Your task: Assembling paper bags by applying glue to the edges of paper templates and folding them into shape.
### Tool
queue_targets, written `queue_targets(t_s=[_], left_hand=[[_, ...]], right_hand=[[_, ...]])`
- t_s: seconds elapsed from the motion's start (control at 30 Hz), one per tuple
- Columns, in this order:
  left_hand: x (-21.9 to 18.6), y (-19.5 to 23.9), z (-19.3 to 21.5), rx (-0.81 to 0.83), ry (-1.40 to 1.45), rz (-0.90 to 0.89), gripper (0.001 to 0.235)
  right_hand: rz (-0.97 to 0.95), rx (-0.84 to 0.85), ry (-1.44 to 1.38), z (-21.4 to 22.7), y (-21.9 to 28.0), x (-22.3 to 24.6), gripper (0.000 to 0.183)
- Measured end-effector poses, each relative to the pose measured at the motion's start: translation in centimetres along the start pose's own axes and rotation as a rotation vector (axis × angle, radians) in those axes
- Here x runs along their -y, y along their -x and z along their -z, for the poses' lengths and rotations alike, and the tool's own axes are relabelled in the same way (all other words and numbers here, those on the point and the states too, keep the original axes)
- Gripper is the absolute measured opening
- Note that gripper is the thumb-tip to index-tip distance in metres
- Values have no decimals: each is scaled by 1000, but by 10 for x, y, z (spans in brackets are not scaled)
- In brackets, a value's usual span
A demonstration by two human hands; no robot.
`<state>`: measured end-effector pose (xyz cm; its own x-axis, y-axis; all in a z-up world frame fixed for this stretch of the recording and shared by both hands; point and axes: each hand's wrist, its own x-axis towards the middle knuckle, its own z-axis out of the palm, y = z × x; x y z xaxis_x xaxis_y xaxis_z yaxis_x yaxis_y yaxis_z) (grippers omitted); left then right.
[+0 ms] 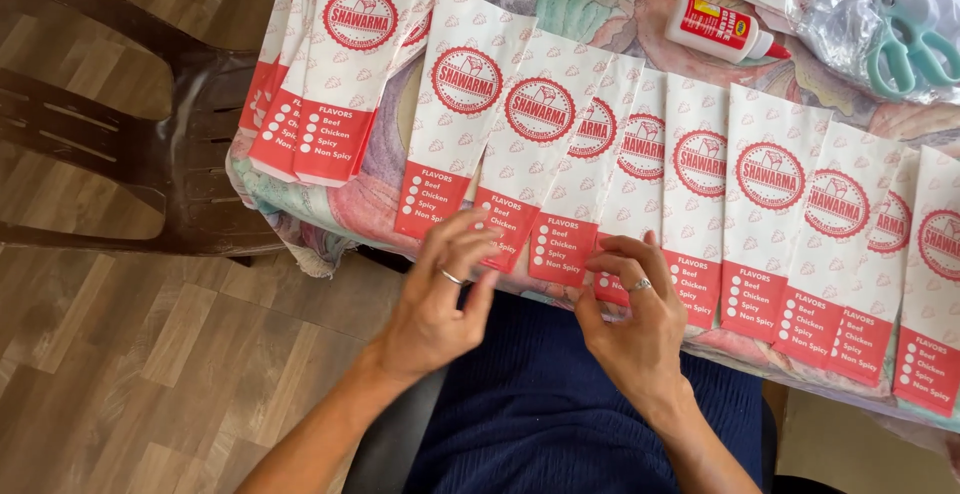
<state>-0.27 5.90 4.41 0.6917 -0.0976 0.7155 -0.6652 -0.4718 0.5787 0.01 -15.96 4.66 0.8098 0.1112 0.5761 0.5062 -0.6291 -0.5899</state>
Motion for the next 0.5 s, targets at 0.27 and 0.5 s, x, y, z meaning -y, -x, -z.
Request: queue_targets(t_s=[0.27,0.5], left_hand=[[31,3,31,309,-11,-6,32],[45,13,18,194,41,68,13]], right_hand=[[171,150,-89,-43,4,21,16],[194,132,-2,-53,3,11,8]])
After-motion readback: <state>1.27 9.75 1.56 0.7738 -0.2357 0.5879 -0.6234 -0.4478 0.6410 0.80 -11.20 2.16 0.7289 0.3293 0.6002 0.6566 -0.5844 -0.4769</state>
